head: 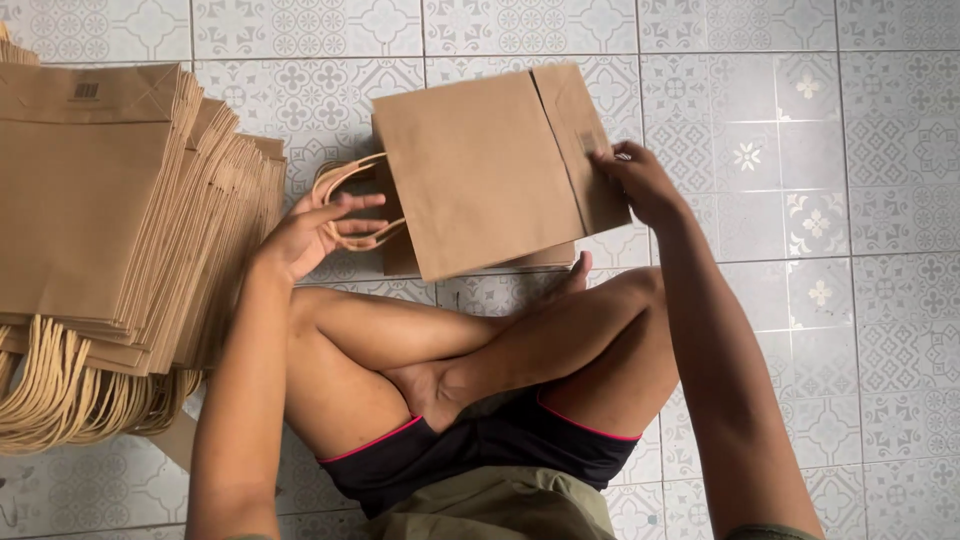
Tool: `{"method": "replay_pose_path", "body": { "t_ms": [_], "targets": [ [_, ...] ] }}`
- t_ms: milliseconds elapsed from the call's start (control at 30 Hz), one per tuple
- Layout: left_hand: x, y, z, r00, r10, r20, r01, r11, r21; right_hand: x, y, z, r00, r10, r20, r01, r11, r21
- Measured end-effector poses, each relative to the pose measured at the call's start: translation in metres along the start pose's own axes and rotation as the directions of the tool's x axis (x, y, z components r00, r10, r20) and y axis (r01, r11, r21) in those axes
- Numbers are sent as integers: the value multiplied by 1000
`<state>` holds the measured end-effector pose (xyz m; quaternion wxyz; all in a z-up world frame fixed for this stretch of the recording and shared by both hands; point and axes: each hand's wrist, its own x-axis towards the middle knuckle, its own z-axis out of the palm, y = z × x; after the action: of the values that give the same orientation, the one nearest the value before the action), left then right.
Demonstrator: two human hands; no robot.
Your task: The person is shaping and folding paper bags from a large stack on the floor.
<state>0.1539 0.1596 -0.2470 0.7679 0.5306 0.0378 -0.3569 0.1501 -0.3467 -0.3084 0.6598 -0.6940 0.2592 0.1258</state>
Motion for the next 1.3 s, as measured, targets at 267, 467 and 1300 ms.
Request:
{"method": "replay_pose_path", "body": {
  "t_ms": [267,467,1300],
  "targets": [
    [59,-31,-54,930,103,-352,20,944,328,13,14,-12,380,-759,529,368,-400,-839],
    [84,-35,-68,837,299,-459,-40,869,493,24,-8,-13,109,-648,753,380,-673,-634],
    [66,-29,16,646,755,-114,-317,401,859,-22,60,52,689,-718,-101,617,654,-437]
  ]
}}
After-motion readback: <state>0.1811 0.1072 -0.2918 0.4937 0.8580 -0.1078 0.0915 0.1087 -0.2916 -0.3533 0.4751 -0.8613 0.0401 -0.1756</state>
